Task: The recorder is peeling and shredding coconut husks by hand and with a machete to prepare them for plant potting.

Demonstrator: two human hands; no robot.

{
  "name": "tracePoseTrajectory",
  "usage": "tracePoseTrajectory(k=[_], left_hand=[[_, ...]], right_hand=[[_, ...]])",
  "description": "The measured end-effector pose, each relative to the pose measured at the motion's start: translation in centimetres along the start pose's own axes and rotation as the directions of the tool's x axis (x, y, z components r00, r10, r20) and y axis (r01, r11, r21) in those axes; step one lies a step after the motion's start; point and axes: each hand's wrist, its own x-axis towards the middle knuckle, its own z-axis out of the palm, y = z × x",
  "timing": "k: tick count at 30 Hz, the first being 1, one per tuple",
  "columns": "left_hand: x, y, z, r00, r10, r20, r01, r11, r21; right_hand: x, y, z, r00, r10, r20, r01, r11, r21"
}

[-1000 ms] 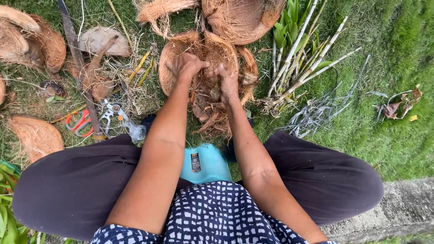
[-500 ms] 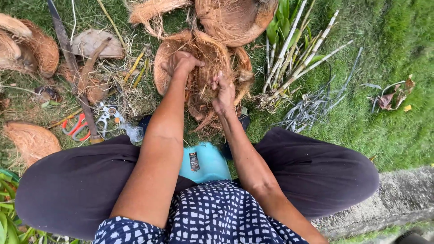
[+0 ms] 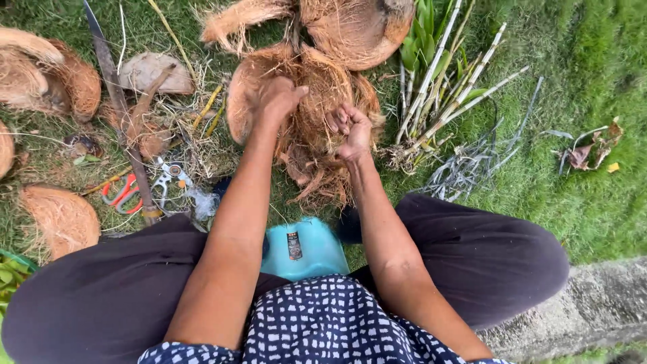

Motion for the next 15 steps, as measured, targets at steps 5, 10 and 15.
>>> tracePoseTrajectory(k=[5, 10, 15], left_hand=[[2.7, 0.6, -1.2, 0.923, 0.359, -0.14, -0.294, 0.89, 0.349], [6.2, 0.1, 0.5, 0.288, 0.939, -0.19, -0.611, 0.333, 0.718], [8.0, 0.3, 3.9, 0.186, 0.968, -0.167, -0.674, 0.25, 0.696]], right_hand=[[3.9, 0.5, 1.9, 0.991, 0.077, 0.113, -0.062, 0.989, -0.134], [6.1, 3.2, 0.3, 0.994, 0.095, -0.051, -0.097, 0.995, -0.03], [9.2, 4.8, -4.2, 0.979, 0.163, -0.122, -0.153, 0.984, 0.093]])
